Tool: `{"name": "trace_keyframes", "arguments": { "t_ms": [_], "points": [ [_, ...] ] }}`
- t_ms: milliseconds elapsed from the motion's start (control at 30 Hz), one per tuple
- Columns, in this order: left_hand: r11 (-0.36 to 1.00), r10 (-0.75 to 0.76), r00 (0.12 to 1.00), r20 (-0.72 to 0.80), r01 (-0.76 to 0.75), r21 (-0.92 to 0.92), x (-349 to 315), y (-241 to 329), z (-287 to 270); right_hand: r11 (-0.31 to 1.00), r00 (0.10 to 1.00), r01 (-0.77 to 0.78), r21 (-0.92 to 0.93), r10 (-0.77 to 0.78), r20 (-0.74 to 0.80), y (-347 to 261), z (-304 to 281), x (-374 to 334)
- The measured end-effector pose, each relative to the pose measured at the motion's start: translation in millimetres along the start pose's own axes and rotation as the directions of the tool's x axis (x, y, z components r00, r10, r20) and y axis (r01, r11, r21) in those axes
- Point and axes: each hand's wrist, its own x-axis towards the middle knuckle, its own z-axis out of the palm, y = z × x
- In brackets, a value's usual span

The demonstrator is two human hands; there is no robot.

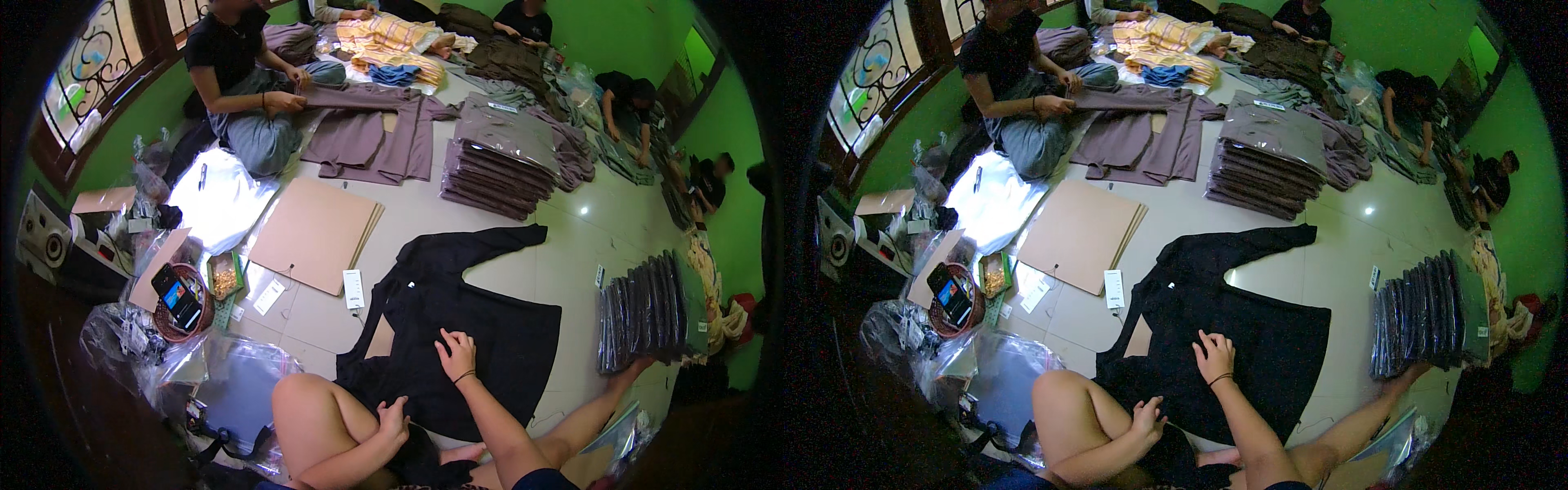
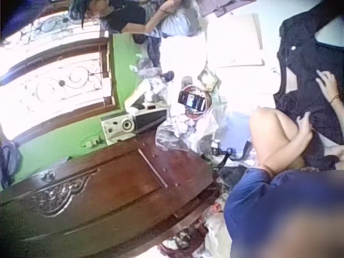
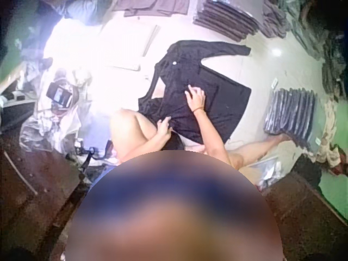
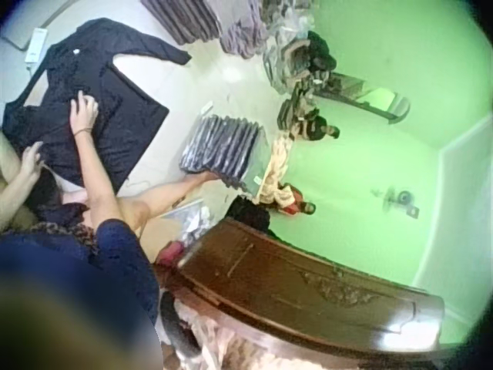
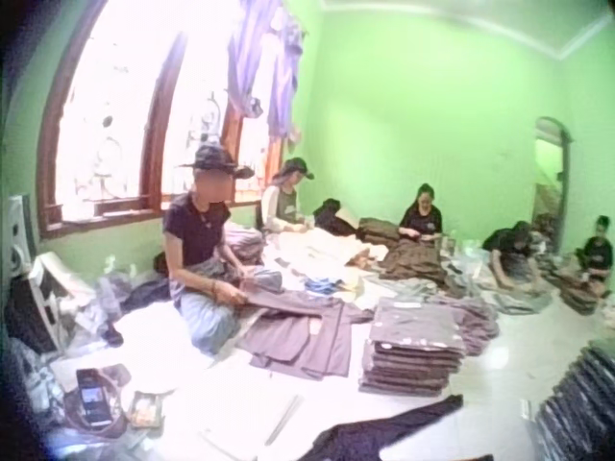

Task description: The person folds long-sleeved shirts using a cardboard template, inserts the template, and places each folded shirt into a clear plastic bag. The person repeats this process for multiple shirts of different colors.

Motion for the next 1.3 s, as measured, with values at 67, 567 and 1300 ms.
{"name": "trace_keyframes", "arguments": {
  "t_ms": [67,567,1300],
  "points": [
    [0.998,-0.017,0.999,0.033,0.019,-0.063,2.2,0.9,0.4,0.984,0.989,-0.144,0.107,0.147,-0.019,-5.7,4.3,0.0],
    [0.991,0.108,0.99,0.086,-0.099,-0.094,25.2,-10.9,-0.1,0.962,0.965,-0.089,-0.259,0.147,0.215,47.1,-9.6,68.2],
    [0.938,0.339,0.94,-0.03,-0.341,-0.061,21.1,-9.3,5.2,0.867,0.84,0.459,-0.196,-0.351,0.414,-49.7,-27.0,-89.5]
  ]
}}
